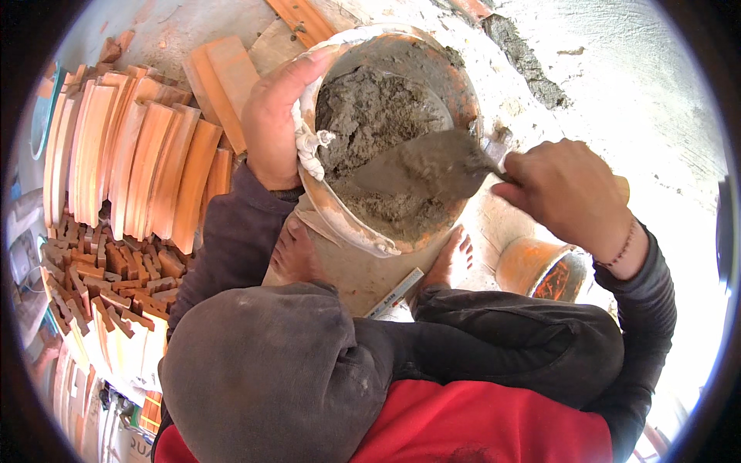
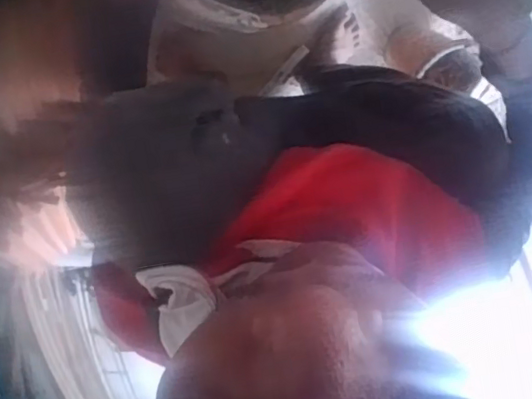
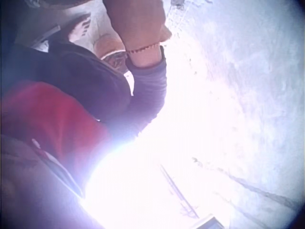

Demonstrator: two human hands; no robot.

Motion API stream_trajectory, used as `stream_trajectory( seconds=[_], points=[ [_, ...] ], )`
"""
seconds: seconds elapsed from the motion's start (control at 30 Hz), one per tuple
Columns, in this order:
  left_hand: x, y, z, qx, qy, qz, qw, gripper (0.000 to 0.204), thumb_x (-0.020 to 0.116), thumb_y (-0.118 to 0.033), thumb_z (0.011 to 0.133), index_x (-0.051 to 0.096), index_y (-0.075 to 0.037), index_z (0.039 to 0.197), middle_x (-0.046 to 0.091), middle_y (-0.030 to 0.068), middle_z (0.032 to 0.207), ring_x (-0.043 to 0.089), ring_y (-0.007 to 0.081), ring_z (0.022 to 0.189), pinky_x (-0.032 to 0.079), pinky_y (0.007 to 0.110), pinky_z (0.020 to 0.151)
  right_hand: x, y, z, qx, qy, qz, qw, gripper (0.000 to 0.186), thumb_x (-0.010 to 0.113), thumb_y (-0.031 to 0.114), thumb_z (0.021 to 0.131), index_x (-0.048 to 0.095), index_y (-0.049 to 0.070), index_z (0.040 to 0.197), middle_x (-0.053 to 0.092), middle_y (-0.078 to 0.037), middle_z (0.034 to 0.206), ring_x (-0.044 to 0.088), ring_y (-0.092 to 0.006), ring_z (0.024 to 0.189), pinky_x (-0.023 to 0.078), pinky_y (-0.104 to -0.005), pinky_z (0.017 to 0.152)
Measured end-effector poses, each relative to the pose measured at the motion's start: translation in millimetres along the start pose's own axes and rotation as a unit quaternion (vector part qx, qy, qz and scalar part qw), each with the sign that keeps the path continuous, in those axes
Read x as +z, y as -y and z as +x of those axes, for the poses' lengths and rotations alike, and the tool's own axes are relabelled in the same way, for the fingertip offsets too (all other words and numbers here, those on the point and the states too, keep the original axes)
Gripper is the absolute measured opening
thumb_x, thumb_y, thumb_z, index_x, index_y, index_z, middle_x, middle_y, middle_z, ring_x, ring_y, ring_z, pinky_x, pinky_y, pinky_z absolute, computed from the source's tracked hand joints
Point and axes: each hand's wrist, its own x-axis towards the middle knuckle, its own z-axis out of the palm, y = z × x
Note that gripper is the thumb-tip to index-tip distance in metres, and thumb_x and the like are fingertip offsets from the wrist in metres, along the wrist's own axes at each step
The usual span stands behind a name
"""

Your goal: The person applies mortar to a wall using a trowel, rinses bricks in a bucket of water, applies mortar to the bricks, and positions them onto the wall while tapping them with a hammer.

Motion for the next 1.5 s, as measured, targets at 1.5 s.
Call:
stream_trajectory(
  seconds=[1.5],
  points=[
    [-110,-19,-9,-0.014,-0.084,-0.032,0.996,0.048,0.046,-0.032,0.102,0.053,0.003,0.133,0.062,0.0167,0.129,0.062,0.0253,0.114,0.048,0.039,0.101,147,-254,-62,0.359,0.032,0.406,0.840,0.022,0.061,0.020,0.088,0.061,0.001,0.077,0.052,-0.001,0.058,0.051,-0.0089,0.047,0.042,-0.0251,0.044]
  ],
)
